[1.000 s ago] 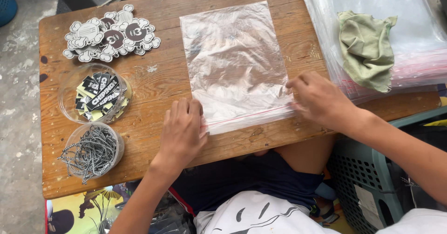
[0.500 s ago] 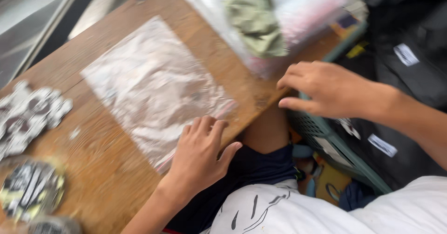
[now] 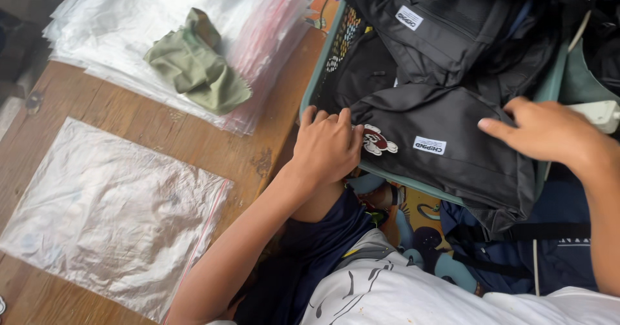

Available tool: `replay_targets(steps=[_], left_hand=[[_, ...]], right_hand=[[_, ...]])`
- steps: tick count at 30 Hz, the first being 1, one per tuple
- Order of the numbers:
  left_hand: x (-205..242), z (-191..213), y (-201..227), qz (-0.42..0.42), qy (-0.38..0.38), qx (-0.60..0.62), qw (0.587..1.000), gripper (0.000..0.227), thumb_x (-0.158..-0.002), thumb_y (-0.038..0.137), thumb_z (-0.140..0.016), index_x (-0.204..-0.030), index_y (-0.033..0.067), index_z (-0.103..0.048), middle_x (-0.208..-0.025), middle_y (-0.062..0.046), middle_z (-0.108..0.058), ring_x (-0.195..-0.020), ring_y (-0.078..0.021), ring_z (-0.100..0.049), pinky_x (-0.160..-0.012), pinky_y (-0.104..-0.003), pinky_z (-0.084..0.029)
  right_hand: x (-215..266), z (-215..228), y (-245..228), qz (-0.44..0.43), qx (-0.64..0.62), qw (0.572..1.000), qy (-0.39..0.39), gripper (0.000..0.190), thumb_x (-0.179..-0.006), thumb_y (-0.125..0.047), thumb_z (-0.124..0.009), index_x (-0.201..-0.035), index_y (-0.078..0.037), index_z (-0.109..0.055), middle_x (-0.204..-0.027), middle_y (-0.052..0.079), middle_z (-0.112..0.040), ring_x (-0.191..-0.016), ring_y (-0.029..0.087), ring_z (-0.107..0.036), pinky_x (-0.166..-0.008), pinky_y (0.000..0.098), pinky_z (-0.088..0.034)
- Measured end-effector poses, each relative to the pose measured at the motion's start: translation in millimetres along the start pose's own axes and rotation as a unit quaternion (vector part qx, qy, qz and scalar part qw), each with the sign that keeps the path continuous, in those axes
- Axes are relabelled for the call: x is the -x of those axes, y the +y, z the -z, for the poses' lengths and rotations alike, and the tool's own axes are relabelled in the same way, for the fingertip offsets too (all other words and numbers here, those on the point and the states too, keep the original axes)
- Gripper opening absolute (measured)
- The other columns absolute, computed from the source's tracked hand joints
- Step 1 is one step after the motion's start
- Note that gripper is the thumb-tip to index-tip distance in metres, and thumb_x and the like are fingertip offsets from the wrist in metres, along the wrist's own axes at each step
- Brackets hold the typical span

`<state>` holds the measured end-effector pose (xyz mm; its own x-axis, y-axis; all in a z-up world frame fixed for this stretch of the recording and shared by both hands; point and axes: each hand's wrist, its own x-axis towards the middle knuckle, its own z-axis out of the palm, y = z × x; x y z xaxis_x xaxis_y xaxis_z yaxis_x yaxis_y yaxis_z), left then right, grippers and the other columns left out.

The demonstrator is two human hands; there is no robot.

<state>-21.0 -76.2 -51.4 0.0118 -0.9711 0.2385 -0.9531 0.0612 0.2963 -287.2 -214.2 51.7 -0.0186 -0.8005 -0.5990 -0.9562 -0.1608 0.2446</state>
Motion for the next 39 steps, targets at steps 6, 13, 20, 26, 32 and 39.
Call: replay_targets(steps=[6, 13, 20, 26, 32, 39], left_hand=[[-11.0, 56.3, 13.5, 0.173, -0.164, 0.409, 0.881, 0.035, -0.095, 0.018, -0.05, -0.126, 0.0085, -0.037, -0.068, -0.003, -0.036, -0.063, -0.0191, -0.038, -0.06, -0.038, -0.032], [42.7, 92.2, -14.7, 0.265, 0.091, 0.57, 0.772, 0.034, -0.095, 0.022, -0.061, -0.122, 0.014, -0.041, -0.094, -0.007, -0.058, -0.076, -0.009, -0.056, -0.068, -0.024, -0.048], [162.6, 112.9, -60.8, 0.156, 0.323, 0.742, 0.566, 0.038, -0.096, 0.017, -0.064, -0.128, -0.0007, -0.056, -0.119, -0.011, -0.068, -0.106, -0.0196, -0.065, -0.094, -0.032, -0.051], [222.0, 128.6, -97.2, 0.409, 0.44, 0.555, 0.575, 0.051, -0.082, 0.029, -0.078, -0.124, 0.0037, -0.063, -0.111, -0.009, -0.072, -0.103, -0.0195, -0.068, -0.091, -0.037, -0.06], [272.5, 113.9, -138.5, 0.46, 0.471, 0.562, 0.5, 0.028, -0.08, 0.015, -0.082, -0.101, 0.0067, -0.065, -0.086, -0.008, -0.074, -0.079, -0.0195, -0.074, -0.066, -0.036, -0.064], [268.6, 120.5, -120.3, 0.538, 0.552, 0.434, 0.466, 0.003, -0.087, 0.014, -0.069, -0.084, 0.0126, -0.07, -0.085, 0.001, -0.073, -0.081, -0.0104, -0.067, -0.08, -0.029, -0.055]], right_hand=[[-20.4, -28.7, 29.3, 0.166, -0.322, 0.927, 0.101, 0.046, -0.101, -0.032, -0.063, -0.078, -0.009, -0.031, -0.073, 0.001, -0.028, -0.064, 0.016, -0.031, -0.06, 0.0373, -0.025], [1.3, 4.0, -26.9, 0.303, -0.581, 0.755, 0.013, 0.047, -0.094, 0.005, -0.054, -0.14, -0.006, -0.048, -0.118, 0.01, -0.061, -0.097, 0.021, -0.061, -0.08, 0.0321, -0.05], [41.1, 8.8, -150.8, 0.443, -0.592, 0.652, -0.17, 0.065, -0.069, 0.01, -0.054, -0.134, 0.004, -0.051, -0.107, 0.018, -0.065, -0.089, 0.029, -0.065, -0.073, 0.0379, -0.054], [42.6, -42.2, -286.7, 0.459, -0.511, 0.648, -0.331, 0.052, -0.062, 0.01, -0.056, -0.114, 0.006, -0.057, -0.091, 0.021, -0.066, -0.077, 0.034, -0.066, -0.066, 0.0467, -0.054], [118.8, -36.4, -363.9, 0.515, -0.291, 0.763, -0.261, 0.074, -0.061, -0.002, -0.059, -0.133, -0.016, -0.059, -0.113, 0.015, -0.064, -0.099, 0.031, -0.063, -0.085, 0.0478, -0.049], [187.6, -71.9, -380.5, 0.8, 0.034, 0.599, -0.002, 0.093, -0.081, -0.005, -0.052, -0.16, -0.008, -0.004, -0.162, 0.026, -0.025, -0.147, 0.042, -0.031, -0.116, 0.0446, -0.028]])
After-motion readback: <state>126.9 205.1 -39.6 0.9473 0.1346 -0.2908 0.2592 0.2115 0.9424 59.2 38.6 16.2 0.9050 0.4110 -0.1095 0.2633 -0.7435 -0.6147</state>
